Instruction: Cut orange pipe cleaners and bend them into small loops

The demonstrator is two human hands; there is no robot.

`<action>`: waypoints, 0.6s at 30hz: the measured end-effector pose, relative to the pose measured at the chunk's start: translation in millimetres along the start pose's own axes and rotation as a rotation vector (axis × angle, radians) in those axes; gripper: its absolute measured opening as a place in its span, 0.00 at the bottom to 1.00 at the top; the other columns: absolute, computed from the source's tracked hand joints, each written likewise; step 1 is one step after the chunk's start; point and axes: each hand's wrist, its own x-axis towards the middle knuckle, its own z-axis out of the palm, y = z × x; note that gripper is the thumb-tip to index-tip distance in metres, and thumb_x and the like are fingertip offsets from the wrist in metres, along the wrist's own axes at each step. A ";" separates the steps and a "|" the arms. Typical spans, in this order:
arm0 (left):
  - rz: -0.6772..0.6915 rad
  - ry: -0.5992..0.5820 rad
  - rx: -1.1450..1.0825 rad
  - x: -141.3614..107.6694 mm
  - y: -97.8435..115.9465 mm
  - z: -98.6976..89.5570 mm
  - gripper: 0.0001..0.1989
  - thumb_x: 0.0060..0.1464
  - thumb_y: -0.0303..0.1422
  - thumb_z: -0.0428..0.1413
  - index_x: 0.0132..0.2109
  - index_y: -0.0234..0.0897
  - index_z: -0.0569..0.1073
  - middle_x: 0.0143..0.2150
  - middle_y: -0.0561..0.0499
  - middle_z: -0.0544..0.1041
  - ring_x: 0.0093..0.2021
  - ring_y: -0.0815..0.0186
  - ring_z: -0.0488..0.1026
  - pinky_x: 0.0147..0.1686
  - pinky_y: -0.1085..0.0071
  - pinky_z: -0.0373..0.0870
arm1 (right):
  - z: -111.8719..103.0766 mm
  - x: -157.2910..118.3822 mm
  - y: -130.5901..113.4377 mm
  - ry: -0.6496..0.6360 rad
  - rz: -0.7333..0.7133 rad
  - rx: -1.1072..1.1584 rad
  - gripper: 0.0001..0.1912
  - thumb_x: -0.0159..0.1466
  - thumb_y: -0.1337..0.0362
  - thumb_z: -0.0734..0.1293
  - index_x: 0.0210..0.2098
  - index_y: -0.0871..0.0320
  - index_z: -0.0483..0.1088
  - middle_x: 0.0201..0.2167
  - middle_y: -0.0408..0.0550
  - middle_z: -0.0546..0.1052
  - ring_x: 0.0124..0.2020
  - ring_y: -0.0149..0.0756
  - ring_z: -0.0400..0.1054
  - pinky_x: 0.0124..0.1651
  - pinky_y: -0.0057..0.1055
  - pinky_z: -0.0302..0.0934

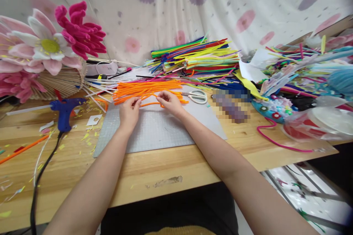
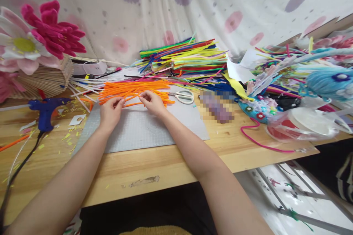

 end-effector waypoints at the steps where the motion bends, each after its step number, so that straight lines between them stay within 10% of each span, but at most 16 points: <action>1: -0.086 -0.031 -0.113 -1.5 2.0 3.6 0.13 0.51 0.35 0.51 0.40 0.32 0.74 0.34 0.47 0.76 0.31 0.66 0.73 0.32 0.69 0.69 | 0.3 1.2 1.6 -0.001 0.020 0.080 0.09 0.55 0.59 0.62 0.28 0.59 0.62 0.23 0.39 0.65 0.23 0.25 0.58 0.28 0.25 0.53; 8: -0.400 -0.365 -0.710 -11.8 20.1 14.8 0.14 0.39 0.27 0.61 0.38 0.30 0.74 0.34 0.48 0.77 0.33 0.68 0.75 0.39 0.69 0.71 | -4.5 6.4 7.2 0.095 0.067 0.338 0.12 0.51 0.57 0.65 0.27 0.58 0.60 0.23 0.38 0.64 0.25 0.24 0.58 0.30 0.25 0.54; 18: -0.489 -0.357 -0.659 -15.8 27.2 15.4 0.13 0.38 0.34 0.62 0.33 0.30 0.75 0.29 0.48 0.77 0.30 0.68 0.75 0.28 0.74 0.72 | -0.3 -0.4 -0.9 -0.083 0.021 0.041 0.07 0.53 0.62 0.63 0.25 0.59 0.62 0.22 0.39 0.64 0.24 0.25 0.57 0.30 0.26 0.52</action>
